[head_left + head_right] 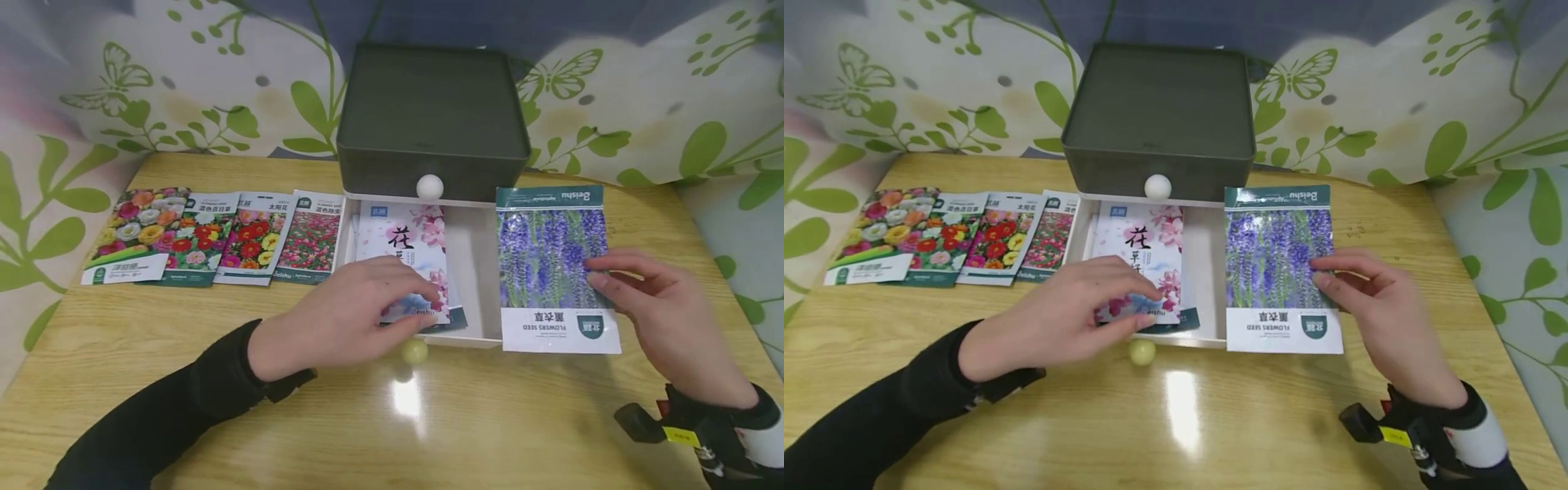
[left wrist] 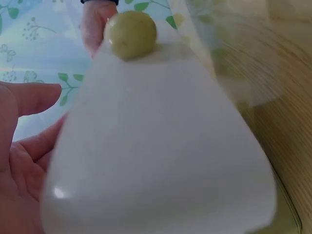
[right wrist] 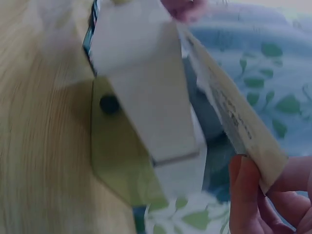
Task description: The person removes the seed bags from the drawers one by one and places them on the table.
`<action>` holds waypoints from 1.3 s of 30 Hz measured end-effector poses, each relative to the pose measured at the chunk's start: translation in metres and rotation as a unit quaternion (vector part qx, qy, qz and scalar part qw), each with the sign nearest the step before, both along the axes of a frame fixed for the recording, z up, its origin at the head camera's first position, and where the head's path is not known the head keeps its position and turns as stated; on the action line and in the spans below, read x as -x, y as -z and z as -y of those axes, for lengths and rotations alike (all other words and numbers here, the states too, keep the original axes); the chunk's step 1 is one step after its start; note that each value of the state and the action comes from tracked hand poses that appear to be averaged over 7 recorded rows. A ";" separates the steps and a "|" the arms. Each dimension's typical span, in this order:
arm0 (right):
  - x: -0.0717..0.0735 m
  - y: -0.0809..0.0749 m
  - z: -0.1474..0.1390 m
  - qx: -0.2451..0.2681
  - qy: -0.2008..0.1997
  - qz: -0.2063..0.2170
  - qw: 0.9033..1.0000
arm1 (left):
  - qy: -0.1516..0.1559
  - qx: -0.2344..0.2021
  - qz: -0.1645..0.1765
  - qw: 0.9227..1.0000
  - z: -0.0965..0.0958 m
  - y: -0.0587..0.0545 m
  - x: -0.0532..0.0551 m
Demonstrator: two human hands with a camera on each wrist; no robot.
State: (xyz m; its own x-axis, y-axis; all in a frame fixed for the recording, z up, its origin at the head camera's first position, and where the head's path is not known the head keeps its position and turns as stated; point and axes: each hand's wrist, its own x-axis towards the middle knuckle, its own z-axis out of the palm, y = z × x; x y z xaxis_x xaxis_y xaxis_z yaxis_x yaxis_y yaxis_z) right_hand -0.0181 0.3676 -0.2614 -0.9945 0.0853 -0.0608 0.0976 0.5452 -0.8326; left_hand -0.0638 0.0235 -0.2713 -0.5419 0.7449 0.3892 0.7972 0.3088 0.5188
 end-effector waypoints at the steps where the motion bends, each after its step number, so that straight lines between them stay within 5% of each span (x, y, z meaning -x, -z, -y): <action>1: 0.001 0.002 -0.005 0.031 0.002 0.001 1.000 | -0.002 0.003 -0.004 1.000 0.001 0.002 0.001; 5: 0.007 0.012 -0.024 0.178 0.016 0.005 0.984 | -0.012 0.012 -0.012 1.000 0.003 0.009 0.007; 8: 0.013 0.020 -0.035 0.184 0.029 0.023 0.982 | -0.022 0.016 -0.011 1.000 0.004 0.014 0.009; 15: 0.031 0.039 -0.041 0.033 0.028 0.124 0.991 | -0.045 0.022 0.002 0.999 0.005 0.018 0.010; 19: 0.041 0.049 -0.036 0.009 0.005 0.151 0.988 | -0.057 0.024 0.010 0.998 0.005 0.019 0.010; 31: 0.068 0.063 -0.014 -0.038 -0.032 0.168 0.984 | -0.069 0.024 0.014 0.997 0.005 0.021 0.010; 39: 0.072 0.067 -0.007 -0.145 -0.056 0.148 0.977 | -0.073 0.037 0.022 0.996 0.005 0.019 0.009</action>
